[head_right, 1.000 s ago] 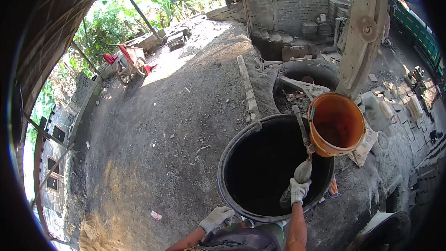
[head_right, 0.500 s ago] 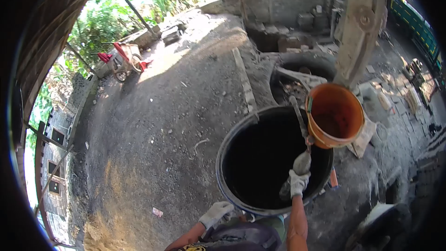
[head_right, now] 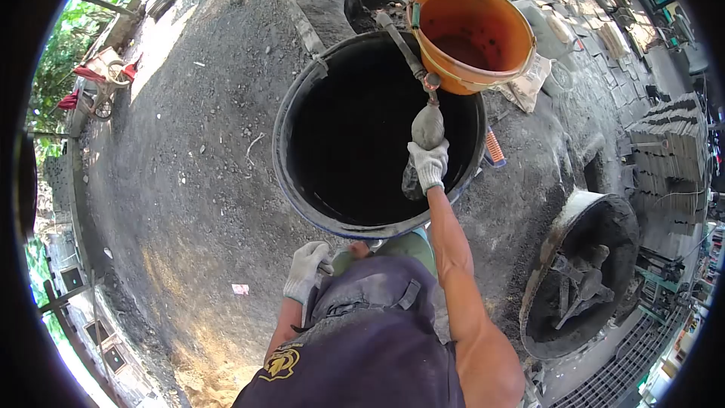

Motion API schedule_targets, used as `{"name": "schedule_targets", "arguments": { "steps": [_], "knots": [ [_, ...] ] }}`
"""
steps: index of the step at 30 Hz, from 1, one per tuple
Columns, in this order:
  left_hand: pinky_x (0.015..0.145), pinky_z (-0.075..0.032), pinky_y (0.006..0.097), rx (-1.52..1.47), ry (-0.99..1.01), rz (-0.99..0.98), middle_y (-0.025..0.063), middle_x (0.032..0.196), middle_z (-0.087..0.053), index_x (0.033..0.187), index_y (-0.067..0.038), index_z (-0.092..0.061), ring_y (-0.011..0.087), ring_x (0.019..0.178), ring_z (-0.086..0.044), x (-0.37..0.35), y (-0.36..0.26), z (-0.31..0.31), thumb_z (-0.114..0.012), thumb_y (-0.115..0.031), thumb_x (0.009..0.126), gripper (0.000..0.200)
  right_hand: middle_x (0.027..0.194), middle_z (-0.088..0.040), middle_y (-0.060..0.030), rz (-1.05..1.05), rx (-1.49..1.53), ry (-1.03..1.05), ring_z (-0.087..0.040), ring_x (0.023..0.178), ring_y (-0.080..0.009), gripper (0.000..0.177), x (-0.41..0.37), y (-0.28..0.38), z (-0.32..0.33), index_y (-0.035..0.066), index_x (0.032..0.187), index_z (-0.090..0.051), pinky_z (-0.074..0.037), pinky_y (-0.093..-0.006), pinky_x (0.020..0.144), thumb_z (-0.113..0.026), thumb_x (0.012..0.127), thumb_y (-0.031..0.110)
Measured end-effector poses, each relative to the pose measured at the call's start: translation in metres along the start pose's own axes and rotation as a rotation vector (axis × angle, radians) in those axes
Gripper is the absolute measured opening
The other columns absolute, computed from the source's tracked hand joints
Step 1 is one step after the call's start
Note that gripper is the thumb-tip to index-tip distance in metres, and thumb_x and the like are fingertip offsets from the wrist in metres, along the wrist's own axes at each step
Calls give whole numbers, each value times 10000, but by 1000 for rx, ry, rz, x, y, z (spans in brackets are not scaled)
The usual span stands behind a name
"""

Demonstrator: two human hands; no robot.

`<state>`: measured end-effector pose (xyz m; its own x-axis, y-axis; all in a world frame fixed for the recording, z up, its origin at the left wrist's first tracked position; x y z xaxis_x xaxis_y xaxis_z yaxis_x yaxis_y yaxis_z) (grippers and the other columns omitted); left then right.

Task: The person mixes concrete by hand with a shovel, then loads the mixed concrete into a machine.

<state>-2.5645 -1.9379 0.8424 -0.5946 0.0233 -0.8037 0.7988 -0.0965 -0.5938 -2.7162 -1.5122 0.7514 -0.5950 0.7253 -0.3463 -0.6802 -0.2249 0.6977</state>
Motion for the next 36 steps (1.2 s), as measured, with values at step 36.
{"name": "schedule_targets", "arguments": {
  "steps": [36],
  "knots": [
    [586,-543,299,32,17,-8,82,792,-685,1130,16,-666,162,616,-669,8,-12,-1,-646,-216,1018,259,1314,-633,-266,-39,-3,-38,-638,1206,-435,1027,2,-2,-4,4,1468,-427,-535,-498,1016,-914,643,375]
  ]
}}
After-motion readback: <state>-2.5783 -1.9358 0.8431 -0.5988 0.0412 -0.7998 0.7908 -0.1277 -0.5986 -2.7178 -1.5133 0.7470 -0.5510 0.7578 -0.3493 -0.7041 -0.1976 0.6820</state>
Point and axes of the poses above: each hand's wrist, its own x-axis towards the middle knuckle, its own z-axis out of the back of the hand, y = z × x, the point moved 10 cm from there along x, towards the middle knuckle
